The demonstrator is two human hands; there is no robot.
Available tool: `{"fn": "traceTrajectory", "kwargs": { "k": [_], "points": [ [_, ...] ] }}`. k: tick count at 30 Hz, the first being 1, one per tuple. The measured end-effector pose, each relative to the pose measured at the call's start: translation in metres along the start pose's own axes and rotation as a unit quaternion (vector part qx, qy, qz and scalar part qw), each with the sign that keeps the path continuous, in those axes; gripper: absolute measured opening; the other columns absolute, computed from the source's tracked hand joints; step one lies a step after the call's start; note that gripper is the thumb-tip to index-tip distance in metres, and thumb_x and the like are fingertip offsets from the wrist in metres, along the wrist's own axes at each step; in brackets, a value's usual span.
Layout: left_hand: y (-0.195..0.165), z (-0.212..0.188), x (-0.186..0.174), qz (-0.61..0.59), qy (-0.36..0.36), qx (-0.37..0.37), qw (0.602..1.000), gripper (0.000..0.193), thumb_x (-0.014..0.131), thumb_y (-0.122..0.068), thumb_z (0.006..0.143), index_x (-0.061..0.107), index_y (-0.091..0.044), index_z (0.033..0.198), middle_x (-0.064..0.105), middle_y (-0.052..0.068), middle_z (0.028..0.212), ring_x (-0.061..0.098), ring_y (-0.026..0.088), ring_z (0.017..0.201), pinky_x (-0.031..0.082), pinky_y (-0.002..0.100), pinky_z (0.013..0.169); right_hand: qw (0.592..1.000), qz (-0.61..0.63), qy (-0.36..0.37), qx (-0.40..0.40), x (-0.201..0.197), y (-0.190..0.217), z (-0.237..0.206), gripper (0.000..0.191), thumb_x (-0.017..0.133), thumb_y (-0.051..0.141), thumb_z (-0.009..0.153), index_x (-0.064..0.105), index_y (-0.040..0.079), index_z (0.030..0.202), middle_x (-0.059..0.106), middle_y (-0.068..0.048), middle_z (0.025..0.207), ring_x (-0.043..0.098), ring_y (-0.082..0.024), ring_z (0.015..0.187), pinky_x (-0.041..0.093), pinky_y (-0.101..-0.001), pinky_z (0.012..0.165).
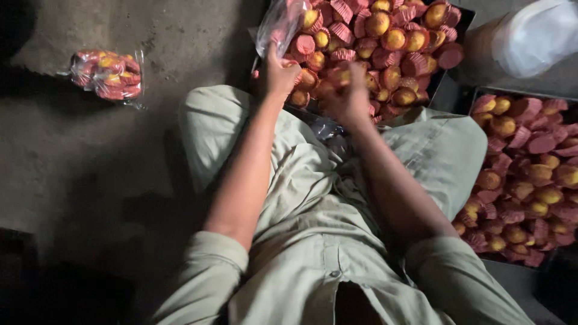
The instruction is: The person sits cross-legged on the floor and repeatedly places small cupcakes into clear plastic bags, then ties the bags shut. The person sets the finished bags aside and continues the process with more cupcakes from nearby trays.
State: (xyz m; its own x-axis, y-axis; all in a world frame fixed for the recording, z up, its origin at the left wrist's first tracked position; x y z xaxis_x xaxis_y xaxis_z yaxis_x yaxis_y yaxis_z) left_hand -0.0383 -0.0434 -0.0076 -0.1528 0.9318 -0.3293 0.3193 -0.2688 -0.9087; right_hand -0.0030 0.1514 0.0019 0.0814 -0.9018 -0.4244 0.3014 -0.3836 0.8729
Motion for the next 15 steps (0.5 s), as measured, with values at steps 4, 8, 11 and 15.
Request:
{"fn": "traceTrajectory", "kwargs": {
  "k": [4,8,11,15],
  "points": [
    [0.003,-0.028,0.014,-0.415,0.135,-0.046,0.899,0.047,0.07,-0.008,0.089,0.06,0.002,0.134,0.068,0.005,0.094,0.062,0.018,0.079,0.051,0.035,0.07,0.912,0.322,0.008,0.255,-0.034,0.029,-0.018,0.058,0.065,-0.002,0.096,0.044,0.01,0.148,0.063,-0.007,0.118,0.064,-0.015,0.094,0.057,-0.0281,0.077],
    [-0.015,-0.075,0.026,-0.486,0.199,-0.123,0.842,0.033,0.068,-0.01,0.083,0.066,-0.009,0.116,0.07,-0.001,0.094,0.071,0.015,0.085,0.064,0.035,0.073,0.924,0.335,-0.006,0.186,-0.043,0.075,-0.04,0.058,0.065,-0.001,0.103,0.042,0.006,0.155,0.061,-0.006,0.129,0.058,-0.014,0.106,0.052,-0.028,0.088],
    [-0.031,-0.093,0.023,-0.455,0.25,-0.143,0.842,0.034,0.073,-0.009,0.081,0.064,-0.015,0.114,0.07,-0.002,0.095,0.07,0.014,0.08,0.063,0.034,0.07,0.953,0.269,-0.039,0.135,-0.049,0.093,-0.048,0.059,0.067,-0.002,0.103,0.04,0.0,0.155,0.061,-0.008,0.141,0.061,-0.015,0.125,0.053,-0.0289,0.103],
    [-0.036,-0.092,0.021,-0.449,0.244,-0.083,0.856,0.029,0.078,-0.013,0.089,0.067,-0.011,0.115,0.07,0.001,0.097,0.068,0.014,0.079,0.059,0.032,0.069,0.959,0.219,-0.074,0.166,-0.061,0.096,-0.057,0.056,0.065,-0.003,0.101,0.046,-0.002,0.154,0.062,-0.009,0.14,0.063,-0.015,0.123,0.053,-0.0293,0.103]
  ]
}}
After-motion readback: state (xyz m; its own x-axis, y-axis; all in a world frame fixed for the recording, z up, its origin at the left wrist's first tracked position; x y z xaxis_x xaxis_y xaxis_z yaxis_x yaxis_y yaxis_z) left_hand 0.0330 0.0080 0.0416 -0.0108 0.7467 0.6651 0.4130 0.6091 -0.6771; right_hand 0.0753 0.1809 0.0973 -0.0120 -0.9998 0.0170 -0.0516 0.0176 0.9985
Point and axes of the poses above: each hand's wrist, its own z-axis towards the middle knuckle, its own x-axis out of the palm, y = z × x, the point moved 1 cm from there along z, towards the middle knuckle
